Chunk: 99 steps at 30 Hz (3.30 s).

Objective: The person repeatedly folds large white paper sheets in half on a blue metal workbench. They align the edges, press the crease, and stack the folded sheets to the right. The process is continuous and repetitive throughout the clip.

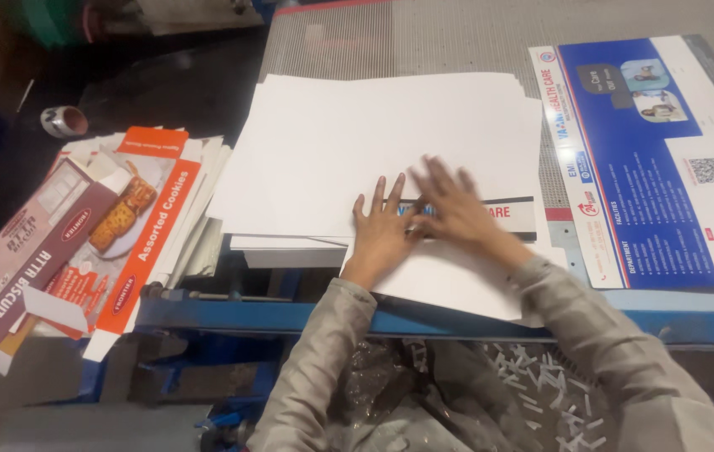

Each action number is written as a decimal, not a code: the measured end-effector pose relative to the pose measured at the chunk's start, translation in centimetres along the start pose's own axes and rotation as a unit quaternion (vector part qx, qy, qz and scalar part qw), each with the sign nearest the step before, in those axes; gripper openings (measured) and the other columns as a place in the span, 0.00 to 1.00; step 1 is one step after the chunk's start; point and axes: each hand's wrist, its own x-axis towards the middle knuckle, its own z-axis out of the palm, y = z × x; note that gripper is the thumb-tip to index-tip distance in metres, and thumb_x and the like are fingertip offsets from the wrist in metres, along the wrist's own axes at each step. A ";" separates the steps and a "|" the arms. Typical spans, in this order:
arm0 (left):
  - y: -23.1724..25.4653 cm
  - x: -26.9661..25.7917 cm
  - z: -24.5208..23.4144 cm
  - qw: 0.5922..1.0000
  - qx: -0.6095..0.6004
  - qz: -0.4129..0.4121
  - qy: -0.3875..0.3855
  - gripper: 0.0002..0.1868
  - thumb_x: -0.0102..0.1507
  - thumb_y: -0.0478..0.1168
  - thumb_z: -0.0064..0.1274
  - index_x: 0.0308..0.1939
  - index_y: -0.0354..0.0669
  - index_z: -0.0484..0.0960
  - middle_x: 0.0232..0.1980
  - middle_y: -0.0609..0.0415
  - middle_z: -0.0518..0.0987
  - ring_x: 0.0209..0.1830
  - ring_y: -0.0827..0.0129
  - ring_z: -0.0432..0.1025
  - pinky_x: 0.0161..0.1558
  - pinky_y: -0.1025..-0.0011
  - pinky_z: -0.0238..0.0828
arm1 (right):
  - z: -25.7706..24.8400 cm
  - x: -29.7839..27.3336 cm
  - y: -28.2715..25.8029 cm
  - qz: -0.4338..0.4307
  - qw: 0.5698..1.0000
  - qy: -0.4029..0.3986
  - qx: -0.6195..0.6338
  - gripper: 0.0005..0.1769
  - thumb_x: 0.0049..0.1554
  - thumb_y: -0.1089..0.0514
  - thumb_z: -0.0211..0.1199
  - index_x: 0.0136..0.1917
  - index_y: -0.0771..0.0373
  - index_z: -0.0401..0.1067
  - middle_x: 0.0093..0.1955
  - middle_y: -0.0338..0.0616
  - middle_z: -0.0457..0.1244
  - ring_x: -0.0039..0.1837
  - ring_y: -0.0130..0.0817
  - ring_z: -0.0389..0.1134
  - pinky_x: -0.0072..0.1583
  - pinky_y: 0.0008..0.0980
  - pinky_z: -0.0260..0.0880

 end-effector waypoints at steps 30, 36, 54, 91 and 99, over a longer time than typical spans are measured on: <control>6.7 0.7 1.2 0.990 -0.028 -0.011 0.134 0.30 0.71 0.54 0.36 0.76 0.49 0.62 0.82 0.43 0.51 0.83 0.47 0.40 0.71 0.25 0.32 | -8.2 -11.0 4.0 0.402 0.897 0.095 0.156 0.15 0.60 0.47 0.64 0.49 0.60 0.82 0.37 0.51 0.71 0.40 0.44 0.72 0.45 0.41 0.70; 7.0 0.5 0.2 0.995 -0.019 -0.007 0.100 0.27 0.71 0.53 0.35 0.76 0.61 0.63 0.81 0.43 0.50 0.82 0.45 0.39 0.69 0.24 0.33 | -7.2 -10.1 2.9 0.274 0.948 0.047 -0.154 0.12 0.60 0.52 0.60 0.43 0.59 0.81 0.45 0.47 0.68 0.50 0.46 0.71 0.56 0.51 0.67; 7.0 -0.2 -1.1 0.996 0.044 0.066 0.048 0.28 0.72 0.53 0.31 0.77 0.64 0.59 0.83 0.57 0.51 0.83 0.55 0.42 0.72 0.32 0.38 | -6.5 -4.4 5.1 0.034 0.980 0.140 -0.135 0.31 0.64 0.44 0.55 0.75 0.62 0.63 0.68 0.54 0.59 0.70 0.46 0.59 0.72 0.55 0.50; 12.2 -10.2 -6.5 0.913 -0.169 0.161 0.334 0.14 0.62 0.55 0.61 0.40 0.54 0.81 0.35 0.64 0.80 0.33 0.69 0.76 0.36 0.66 0.66 | -8.9 -17.6 -5.7 0.039 0.838 0.262 0.478 0.13 0.54 0.71 0.67 0.53 0.65 0.72 0.49 0.39 0.68 0.52 0.22 0.69 0.54 0.22 0.69; 12.3 -13.6 -7.2 0.883 -0.122 0.198 0.408 0.16 0.58 0.50 0.64 0.45 0.48 0.81 0.40 0.62 0.80 0.37 0.66 0.75 0.41 0.66 0.65 | -9.8 -18.0 -9.8 0.056 0.863 0.329 0.380 0.12 0.51 0.76 0.66 0.48 0.66 0.76 0.45 0.43 0.68 0.49 0.29 0.70 0.51 0.27 0.69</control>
